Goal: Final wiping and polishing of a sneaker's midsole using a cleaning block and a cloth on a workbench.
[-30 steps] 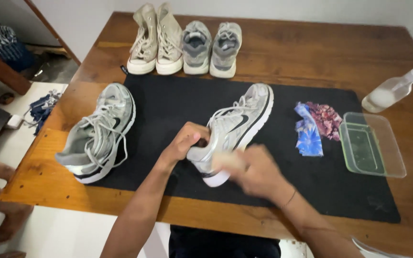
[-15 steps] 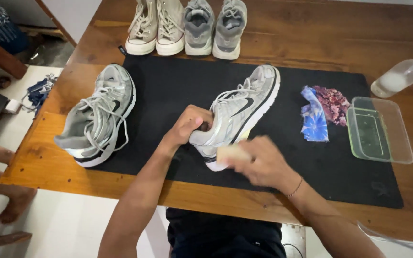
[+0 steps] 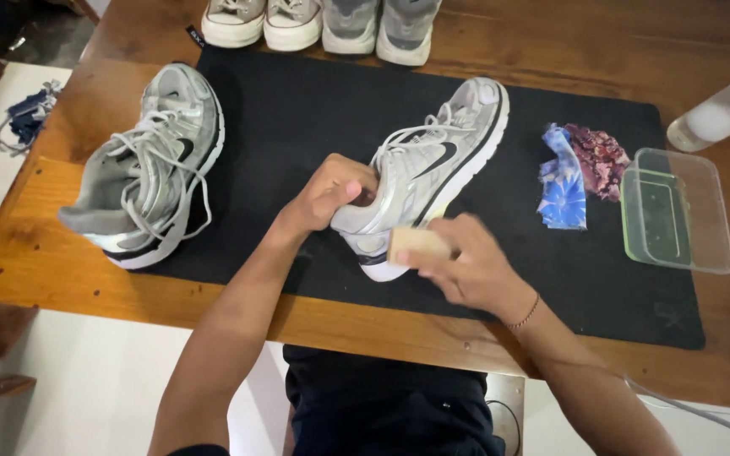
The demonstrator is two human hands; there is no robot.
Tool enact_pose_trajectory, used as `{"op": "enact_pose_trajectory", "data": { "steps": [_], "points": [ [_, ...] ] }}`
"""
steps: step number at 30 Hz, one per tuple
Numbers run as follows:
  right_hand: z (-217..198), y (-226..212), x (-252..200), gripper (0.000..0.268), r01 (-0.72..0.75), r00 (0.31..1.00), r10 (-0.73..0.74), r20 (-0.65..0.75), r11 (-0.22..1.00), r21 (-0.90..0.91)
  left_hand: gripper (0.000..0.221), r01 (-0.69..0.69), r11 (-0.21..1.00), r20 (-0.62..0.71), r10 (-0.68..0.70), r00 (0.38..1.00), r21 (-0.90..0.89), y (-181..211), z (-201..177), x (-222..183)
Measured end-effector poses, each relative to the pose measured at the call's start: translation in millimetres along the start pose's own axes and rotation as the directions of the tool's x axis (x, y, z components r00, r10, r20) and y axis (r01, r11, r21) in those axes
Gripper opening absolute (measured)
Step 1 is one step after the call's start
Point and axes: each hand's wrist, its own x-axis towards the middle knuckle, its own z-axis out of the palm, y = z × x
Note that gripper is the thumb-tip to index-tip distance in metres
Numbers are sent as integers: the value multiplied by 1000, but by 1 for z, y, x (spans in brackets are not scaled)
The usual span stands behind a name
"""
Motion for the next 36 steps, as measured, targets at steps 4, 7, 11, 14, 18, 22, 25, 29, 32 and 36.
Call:
{"op": "enact_pose_trajectory", "data": {
  "steps": [4,7,11,14,18,22,25,29,32,36],
  "points": [
    [7,42,-24,30,-85,996,74,-57,968,-236,60,-26,1000,-1,26,1000,12,3,0,3],
    [19,43,-45,26,-51,999,49,-16,988,-145,56,-19,1000,4,19,1000,-7,-1,-1,4],
    [3,27,-14,26,-113,993,109,-34,985,-129,56,-11,1000,1,11,1000,10,3,0,0],
    [4,13,-13,29,-92,996,91,-15,994,-66,55,-10,1000,15,10,1000,3,-3,-2,1],
    [-1,34,-6,32,-140,989,129,-71,973,-182,53,-15,1000,2,15,1000,-13,-4,-3,0],
    [5,23,-23,28,-115,993,115,5,993,-17,55,-14,1000,10,14,1000,2,-2,-1,2],
    [6,24,-18,24,-80,997,79,-8,996,-45,54,-24,1000,13,24,1000,6,2,0,1],
    [4,11,-10,27,-66,998,66,-22,997,-45,55,-22,1000,15,22,1000,18,-2,-2,0],
    [6,18,-9,27,-56,998,56,-10,998,-40,56,-32,999,19,31,999,36,-6,-3,0],
    [7,28,-16,25,-99,994,91,-63,984,-146,55,-15,1000,4,15,1000,15,-5,-3,-1]
  ]
}}
